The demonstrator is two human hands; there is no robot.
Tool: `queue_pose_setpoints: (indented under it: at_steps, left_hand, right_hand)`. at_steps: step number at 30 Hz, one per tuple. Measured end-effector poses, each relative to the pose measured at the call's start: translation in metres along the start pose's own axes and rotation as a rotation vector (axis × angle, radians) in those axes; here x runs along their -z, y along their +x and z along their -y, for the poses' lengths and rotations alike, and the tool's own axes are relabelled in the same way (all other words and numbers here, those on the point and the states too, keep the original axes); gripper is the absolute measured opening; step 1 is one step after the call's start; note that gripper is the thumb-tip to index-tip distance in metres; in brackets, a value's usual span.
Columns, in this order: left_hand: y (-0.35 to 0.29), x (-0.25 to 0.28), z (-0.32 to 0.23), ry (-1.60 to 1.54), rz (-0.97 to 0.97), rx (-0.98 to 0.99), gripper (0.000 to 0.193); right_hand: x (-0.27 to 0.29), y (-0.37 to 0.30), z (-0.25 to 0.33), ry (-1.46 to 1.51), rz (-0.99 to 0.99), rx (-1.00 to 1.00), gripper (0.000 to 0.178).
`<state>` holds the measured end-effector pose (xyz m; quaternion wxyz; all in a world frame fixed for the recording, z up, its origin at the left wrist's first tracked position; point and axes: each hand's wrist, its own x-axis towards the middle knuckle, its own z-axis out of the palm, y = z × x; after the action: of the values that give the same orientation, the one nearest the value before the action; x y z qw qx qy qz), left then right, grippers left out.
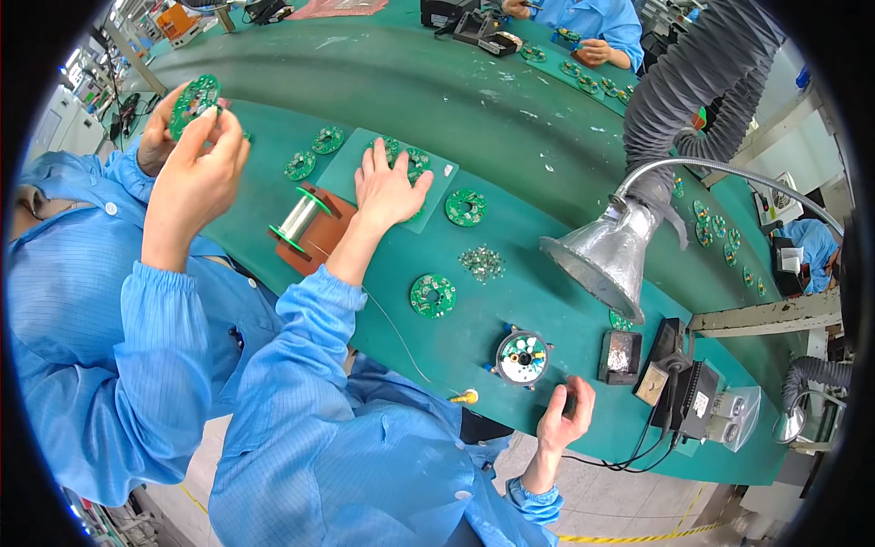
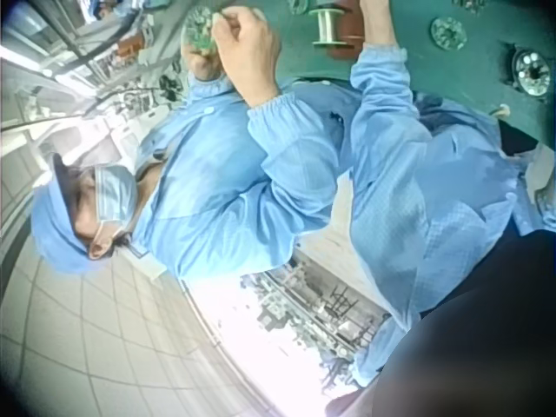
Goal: Assemble and inspect electronic circuit boards and components on a production line.
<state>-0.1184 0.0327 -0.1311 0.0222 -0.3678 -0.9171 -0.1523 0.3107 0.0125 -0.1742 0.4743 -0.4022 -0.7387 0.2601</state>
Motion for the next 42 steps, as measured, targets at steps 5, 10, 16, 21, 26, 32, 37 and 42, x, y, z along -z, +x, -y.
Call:
queue_pose_setpoints:
  at_steps: [5,10,16,21,26,32,37,42]
  left_hand:
    - [-0.003,-0.016,0.0,0.001,0.073,-0.033,0.071]
    - [-0.01,-0.027,0.007,0.003,-0.047,-0.151,0.065]
    - [-0.01,-0.034,0.011,0.018,-0.176,-0.262,0.058]
    - [-0.047,-0.001,0.0,-0.248,-0.406,-0.44,0.047]
    - [-0.142,0.024,-0.014,-0.313,0.138,-0.659,0.056]
    - [-0.153,0.014,-0.004,-0.331,0.209,-0.625,0.057]
    - [-0.122,0.029,0.02,-0.325,-0.039,-0.343,0.059]
    - [-0.094,0.013,0.046,-0.296,-0.185,-0.35,0.071]
  right_hand:
    - [0.002,-0.001,0.001,0.005,-0.015,-0.016,0.026]
    - [0.004,-0.002,-0.003,0.011,0.001,-0.008,0.027]
    - [0.004,-0.003,-0.002,0.021,0.011,-0.027,0.028]
    - [0.003,-0.001,-0.001,0.031,0.018,-0.035,0.028]
    - [0.003,-0.002,-0.001,0.057,0.009,-0.063,0.028]
    - [0.002,-0.002,-0.001,0.048,0.012,-0.05,0.027]
    - [0.003,-0.003,-0.001,0.048,0.002,-0.048,0.027]
    - [0.003,-0.002,0.0,0.056,0.01,-0.045,0.027]
